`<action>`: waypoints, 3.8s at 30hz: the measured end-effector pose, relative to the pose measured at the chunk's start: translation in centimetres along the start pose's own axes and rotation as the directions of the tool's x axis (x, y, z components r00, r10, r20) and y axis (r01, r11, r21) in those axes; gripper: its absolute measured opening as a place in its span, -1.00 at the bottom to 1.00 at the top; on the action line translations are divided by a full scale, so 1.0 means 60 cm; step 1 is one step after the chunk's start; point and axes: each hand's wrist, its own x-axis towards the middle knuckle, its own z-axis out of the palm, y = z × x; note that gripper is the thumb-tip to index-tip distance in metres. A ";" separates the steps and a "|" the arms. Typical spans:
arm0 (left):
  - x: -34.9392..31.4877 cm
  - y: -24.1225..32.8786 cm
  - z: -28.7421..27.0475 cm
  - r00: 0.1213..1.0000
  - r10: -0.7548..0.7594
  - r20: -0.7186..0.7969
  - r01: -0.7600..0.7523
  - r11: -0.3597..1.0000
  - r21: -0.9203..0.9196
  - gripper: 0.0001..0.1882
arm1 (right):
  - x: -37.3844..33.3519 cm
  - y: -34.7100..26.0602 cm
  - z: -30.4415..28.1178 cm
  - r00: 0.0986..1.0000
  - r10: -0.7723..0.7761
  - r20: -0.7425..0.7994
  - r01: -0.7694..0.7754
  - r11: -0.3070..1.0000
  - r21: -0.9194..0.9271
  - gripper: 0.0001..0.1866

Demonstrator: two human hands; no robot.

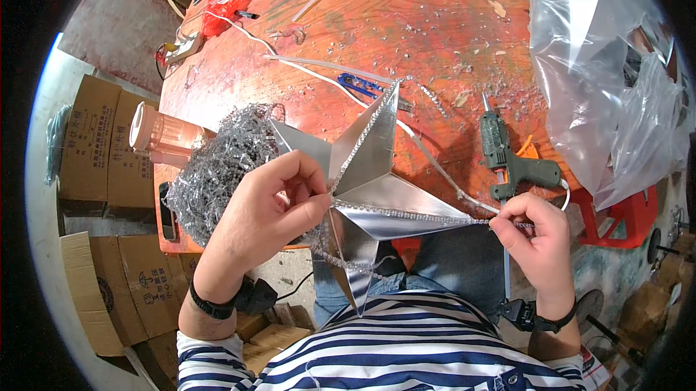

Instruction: The person uses a hot glue gun to attach a silver glittery chain to the edges of a large silver star-shaped decoration. They repeatedly apply glue and press the chain onto the star's points while holding the object in their hands.

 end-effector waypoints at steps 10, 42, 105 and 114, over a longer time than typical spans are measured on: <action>0.000 0.000 0.002 1.000 0.006 -0.007 -0.006 1.000 -0.014 -0.88 | 0.003 0.003 0.001 0.998 0.024 0.057 -0.025 1.000 0.020 -0.89; -0.049 -0.075 -0.097 0.632 0.030 -0.775 -0.628 0.606 -0.488 -0.72 | 0.000 -0.016 -0.011 0.962 -0.261 0.084 0.273 0.883 -0.382 -0.85; -0.106 -0.188 0.004 0.678 0.092 -0.729 -0.187 0.981 -0.050 -0.74 | 0.080 -0.109 0.059 0.686 -0.681 0.256 0.727 0.634 -0.263 -0.16; -0.111 -0.203 0.000 0.763 -0.107 -0.638 -0.421 0.666 -0.616 -0.71 | 0.071 -0.099 0.051 0.705 -0.650 0.283 0.708 0.625 -0.328 -0.13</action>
